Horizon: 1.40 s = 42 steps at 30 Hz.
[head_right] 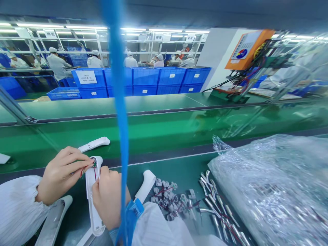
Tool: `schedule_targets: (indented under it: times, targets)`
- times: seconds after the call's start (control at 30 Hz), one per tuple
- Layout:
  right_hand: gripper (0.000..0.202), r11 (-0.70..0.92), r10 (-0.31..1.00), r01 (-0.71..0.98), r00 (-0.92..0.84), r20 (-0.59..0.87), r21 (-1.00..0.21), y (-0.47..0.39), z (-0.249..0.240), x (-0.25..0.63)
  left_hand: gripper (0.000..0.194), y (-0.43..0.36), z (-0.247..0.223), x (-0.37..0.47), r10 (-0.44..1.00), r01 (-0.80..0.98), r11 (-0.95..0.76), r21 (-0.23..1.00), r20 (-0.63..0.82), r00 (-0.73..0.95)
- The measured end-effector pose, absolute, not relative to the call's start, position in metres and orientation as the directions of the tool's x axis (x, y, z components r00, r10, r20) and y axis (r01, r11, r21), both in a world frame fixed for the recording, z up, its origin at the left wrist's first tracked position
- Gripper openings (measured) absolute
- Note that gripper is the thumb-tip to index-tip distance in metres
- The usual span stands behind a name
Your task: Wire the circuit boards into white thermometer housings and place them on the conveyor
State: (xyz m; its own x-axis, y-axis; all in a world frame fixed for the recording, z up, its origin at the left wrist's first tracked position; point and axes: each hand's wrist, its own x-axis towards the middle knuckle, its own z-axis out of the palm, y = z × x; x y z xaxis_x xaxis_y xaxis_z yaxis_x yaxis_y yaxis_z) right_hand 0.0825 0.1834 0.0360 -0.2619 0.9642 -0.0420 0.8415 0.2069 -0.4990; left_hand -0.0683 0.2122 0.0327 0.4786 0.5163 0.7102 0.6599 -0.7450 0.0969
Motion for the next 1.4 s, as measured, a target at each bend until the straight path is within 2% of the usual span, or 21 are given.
schedule_targets:
  times: [0.2,0.4,0.47,0.53,0.6,0.67,0.73,0.87,1.0,1.17,1.27,1.4]
  targets:
    - [0.013,0.267,0.961,0.83,-0.268,0.069,-0.49,0.179,0.032,0.083,0.013,0.21,0.035,-0.056,0.635,0.719,-0.654,0.234,0.687,0.354]
    - [0.015,0.241,0.97,0.838,-0.206,0.126,-0.489,0.18,0.034,0.084,0.018,0.212,0.037,-0.054,0.787,0.763,-0.559,0.325,0.499,0.363]
    - [0.014,0.241,0.97,0.844,-0.199,0.137,-0.478,0.182,0.035,0.088,0.02,0.214,0.041,-0.058,0.815,0.711,-0.562,0.421,0.428,0.39]
    - [0.014,0.248,0.968,0.85,-0.202,0.147,-0.465,0.183,0.036,0.091,0.024,0.217,0.046,-0.06,0.844,0.619,-0.537,0.573,0.351,0.406]
    - [0.014,0.26,0.965,0.854,-0.215,0.15,-0.45,0.185,0.038,0.093,0.028,0.22,0.053,-0.059,0.881,0.539,-0.459,0.706,0.283,0.379]
    - [0.014,0.271,0.962,0.858,-0.228,0.15,-0.436,0.186,0.04,0.094,0.026,0.225,0.06,-0.055,0.918,0.516,-0.379,0.768,0.242,0.313]
    - [0.014,0.276,0.961,0.862,-0.233,0.15,-0.425,0.185,0.042,0.094,0.016,0.229,0.064,-0.048,0.938,0.533,-0.34,0.775,0.238,0.252]
    - [0.015,0.278,0.96,0.862,-0.232,0.158,-0.423,0.183,0.042,0.097,0.006,0.237,0.067,-0.039,0.945,0.525,-0.32,0.789,0.23,0.231]
    - [0.015,0.297,0.954,0.839,-0.245,0.171,-0.455,0.181,0.038,0.099,0.023,0.24,0.066,-0.038,0.955,0.537,-0.24,0.809,0.097,0.281]
    - [0.016,0.287,0.957,0.816,-0.261,0.123,-0.502,0.184,0.039,0.101,0.021,0.247,0.062,-0.048,0.926,0.616,-0.231,0.753,-0.023,0.376]
    - [0.021,0.264,0.96,0.789,-0.271,0.071,-0.555,0.194,0.046,0.121,0.022,0.275,0.059,-0.066,0.938,0.678,-0.202,0.707,-0.059,0.341]
    - [0.021,0.136,0.98,0.774,-0.198,-0.033,-0.619,0.228,0.045,0.16,0.02,0.334,0.053,-0.097,0.974,0.771,-0.103,0.629,-0.094,0.207]
